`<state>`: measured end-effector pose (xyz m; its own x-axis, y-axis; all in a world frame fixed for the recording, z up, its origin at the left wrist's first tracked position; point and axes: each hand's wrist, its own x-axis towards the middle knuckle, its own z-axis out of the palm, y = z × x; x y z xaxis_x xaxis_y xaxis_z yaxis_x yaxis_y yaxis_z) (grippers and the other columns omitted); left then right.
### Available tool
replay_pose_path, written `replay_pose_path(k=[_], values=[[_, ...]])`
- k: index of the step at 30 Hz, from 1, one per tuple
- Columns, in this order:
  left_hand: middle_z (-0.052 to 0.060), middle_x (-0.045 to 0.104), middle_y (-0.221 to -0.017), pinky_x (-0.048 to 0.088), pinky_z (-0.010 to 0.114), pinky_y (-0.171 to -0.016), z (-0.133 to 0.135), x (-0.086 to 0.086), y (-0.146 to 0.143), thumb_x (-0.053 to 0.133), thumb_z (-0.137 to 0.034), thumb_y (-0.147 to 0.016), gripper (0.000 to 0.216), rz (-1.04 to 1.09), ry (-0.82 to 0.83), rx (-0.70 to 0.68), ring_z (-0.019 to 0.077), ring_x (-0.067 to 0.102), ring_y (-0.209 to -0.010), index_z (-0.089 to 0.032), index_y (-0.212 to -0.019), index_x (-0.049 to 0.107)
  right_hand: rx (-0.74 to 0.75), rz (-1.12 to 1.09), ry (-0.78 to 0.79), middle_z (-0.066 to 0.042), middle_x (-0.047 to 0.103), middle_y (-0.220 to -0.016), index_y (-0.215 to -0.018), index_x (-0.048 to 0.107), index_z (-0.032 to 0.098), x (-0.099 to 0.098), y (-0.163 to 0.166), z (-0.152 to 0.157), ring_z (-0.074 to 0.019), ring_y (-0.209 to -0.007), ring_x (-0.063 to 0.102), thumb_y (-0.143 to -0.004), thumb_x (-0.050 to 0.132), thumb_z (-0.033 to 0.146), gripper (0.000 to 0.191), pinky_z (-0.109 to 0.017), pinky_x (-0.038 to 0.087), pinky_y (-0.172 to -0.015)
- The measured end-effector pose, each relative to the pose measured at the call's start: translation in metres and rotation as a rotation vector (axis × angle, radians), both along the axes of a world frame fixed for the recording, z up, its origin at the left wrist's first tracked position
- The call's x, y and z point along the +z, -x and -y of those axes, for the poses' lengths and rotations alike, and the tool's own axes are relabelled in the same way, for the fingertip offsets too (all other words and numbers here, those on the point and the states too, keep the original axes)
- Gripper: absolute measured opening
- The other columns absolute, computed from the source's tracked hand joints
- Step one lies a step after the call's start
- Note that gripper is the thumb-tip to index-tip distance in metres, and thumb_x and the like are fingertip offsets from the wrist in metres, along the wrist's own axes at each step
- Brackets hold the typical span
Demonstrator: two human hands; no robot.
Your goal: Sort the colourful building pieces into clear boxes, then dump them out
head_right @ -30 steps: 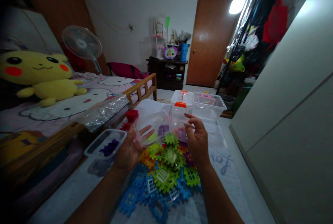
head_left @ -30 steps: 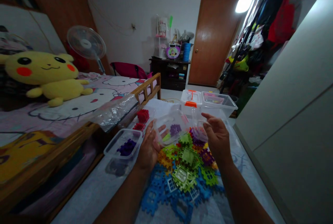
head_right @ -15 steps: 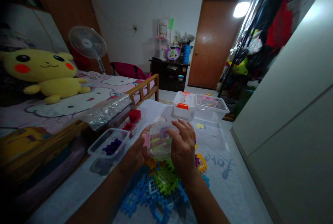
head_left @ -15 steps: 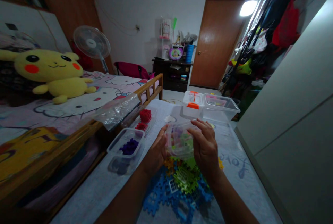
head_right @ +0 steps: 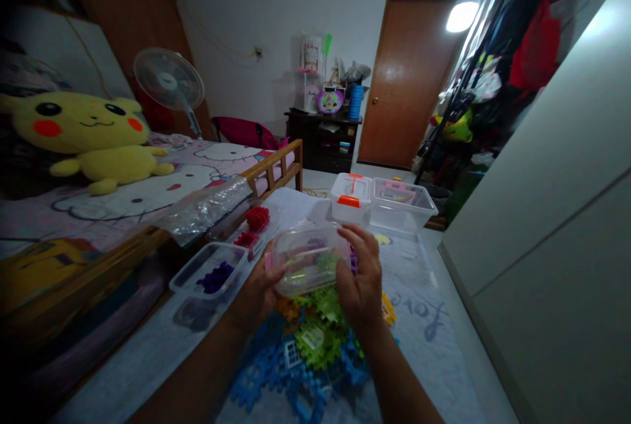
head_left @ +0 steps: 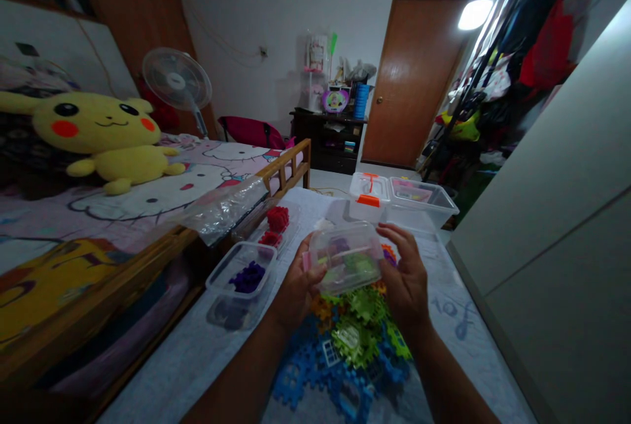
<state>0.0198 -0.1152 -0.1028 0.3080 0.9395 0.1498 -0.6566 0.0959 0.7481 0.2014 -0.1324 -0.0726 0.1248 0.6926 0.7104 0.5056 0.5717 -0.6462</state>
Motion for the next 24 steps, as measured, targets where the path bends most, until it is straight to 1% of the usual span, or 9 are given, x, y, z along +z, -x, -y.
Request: replay_pose_path(k=[3, 5, 7, 10, 14, 17, 19, 22, 24], values=[[0.009, 0.063, -0.128, 0.048, 0.048, -0.1, -0.002, 0.001, 0.005, 0.07, -0.026, -0.076, 0.07, 0.048, 0.03, -0.013, 0.0319, 0.058, -0.12, -0.027, -0.141, 0.043, -0.049, -0.39, 0.281, -0.008, 0.063, -0.12, -0.113, 0.066, 0.024, -0.003, -0.011, -0.011, -0.0272, -0.111, 0.057, -0.086, 0.05, 0.038, 0.034, -0.045, 0.044, -0.094], [0.009, 0.064, -0.126, 0.049, 0.049, -0.099, -0.002, 0.002, 0.005, 0.07, -0.028, -0.076, 0.071, 0.074, 0.052, -0.036, 0.0329, 0.059, -0.119, -0.027, -0.142, 0.042, 0.05, -0.566, 0.481, -0.008, 0.069, -0.105, -0.103, 0.07, 0.022, -0.007, -0.012, -0.019, -0.0259, -0.094, 0.062, -0.087, 0.049, 0.046, 0.036, -0.04, 0.049, -0.08], [0.01, 0.065, -0.126, 0.049, 0.05, -0.099, -0.003, 0.002, 0.004, 0.068, -0.031, -0.078, 0.069, 0.089, 0.074, -0.051, 0.0336, 0.06, -0.118, -0.025, -0.142, 0.042, 0.175, -0.636, 0.57, -0.008, 0.071, -0.089, -0.092, 0.072, 0.02, -0.011, -0.01, -0.023, -0.0236, -0.08, 0.062, -0.085, 0.051, 0.051, 0.038, -0.035, 0.05, -0.069], [0.01, 0.065, -0.126, 0.05, 0.049, -0.098, -0.004, 0.003, -0.001, 0.064, -0.032, -0.08, 0.066, 0.093, 0.106, -0.007, 0.0327, 0.061, -0.117, -0.024, -0.142, 0.042, 0.232, -0.642, 0.57, -0.003, 0.067, -0.074, -0.086, 0.071, 0.021, -0.014, -0.004, -0.023, -0.0167, -0.062, 0.055, -0.081, 0.059, 0.051, 0.033, -0.027, 0.044, -0.055], [0.008, 0.063, -0.129, 0.051, 0.047, -0.097, -0.007, 0.0, -0.004, 0.06, -0.029, -0.083, 0.063, 0.058, 0.134, 0.087, 0.03, 0.06, -0.118, -0.026, -0.143, 0.039, 0.152, -0.613, 0.564, 0.004, 0.053, -0.057, -0.099, 0.071, 0.02, -0.012, 0.002, -0.016, -0.0101, -0.047, 0.038, -0.082, 0.059, 0.053, 0.039, -0.023, 0.03, -0.042], [0.007, 0.06, -0.132, 0.052, 0.047, -0.097, -0.01, -0.007, -0.002, 0.059, -0.03, -0.086, 0.062, 0.012, 0.132, 0.155, 0.0287, 0.059, -0.119, -0.029, -0.143, 0.037, 0.114, -0.555, 0.538, 0.005, 0.05, -0.056, -0.107, 0.071, 0.019, -0.009, 0.005, -0.013, -0.0098, -0.046, 0.039, -0.081, 0.061, 0.053, 0.045, -0.022, 0.032, -0.042], [0.006, 0.058, -0.135, 0.051, 0.046, -0.098, -0.012, -0.012, 0.001, 0.058, -0.032, -0.087, 0.06, -0.039, 0.122, 0.184, 0.0276, 0.059, -0.12, -0.032, -0.143, 0.036, 0.139, -0.583, 0.535, 0.004, 0.052, -0.06, -0.106, 0.071, 0.019, -0.009, 0.006, -0.013, -0.0099, -0.048, 0.043, -0.081, 0.061, 0.053, 0.043, -0.022, 0.036, -0.042], [0.004, 0.054, -0.14, 0.047, 0.044, -0.103, -0.014, -0.02, 0.006, 0.057, -0.038, -0.089, 0.056, -0.175, 0.075, 0.229, 0.0266, 0.055, -0.124, -0.034, -0.142, 0.039, 0.246, -0.753, 0.587, 0.003, 0.054, -0.064, -0.094, 0.071, 0.019, -0.011, 0.006, -0.016, -0.0089, -0.048, 0.044, -0.081, 0.061, 0.056, 0.04, -0.021, 0.038, -0.04], [0.003, 0.053, -0.141, 0.043, 0.043, -0.107, -0.015, -0.022, 0.009, 0.058, -0.041, -0.088, 0.052, -0.297, 0.034, 0.299, 0.0267, 0.05, -0.129, -0.032, -0.138, 0.045, 0.298, -0.867, 0.617, 0.005, 0.053, -0.061, -0.087, 0.068, 0.02, -0.012, 0.006, -0.018, -0.0076, -0.045, 0.042, -0.078, 0.067, 0.054, 0.035, -0.02, 0.037, -0.038]])
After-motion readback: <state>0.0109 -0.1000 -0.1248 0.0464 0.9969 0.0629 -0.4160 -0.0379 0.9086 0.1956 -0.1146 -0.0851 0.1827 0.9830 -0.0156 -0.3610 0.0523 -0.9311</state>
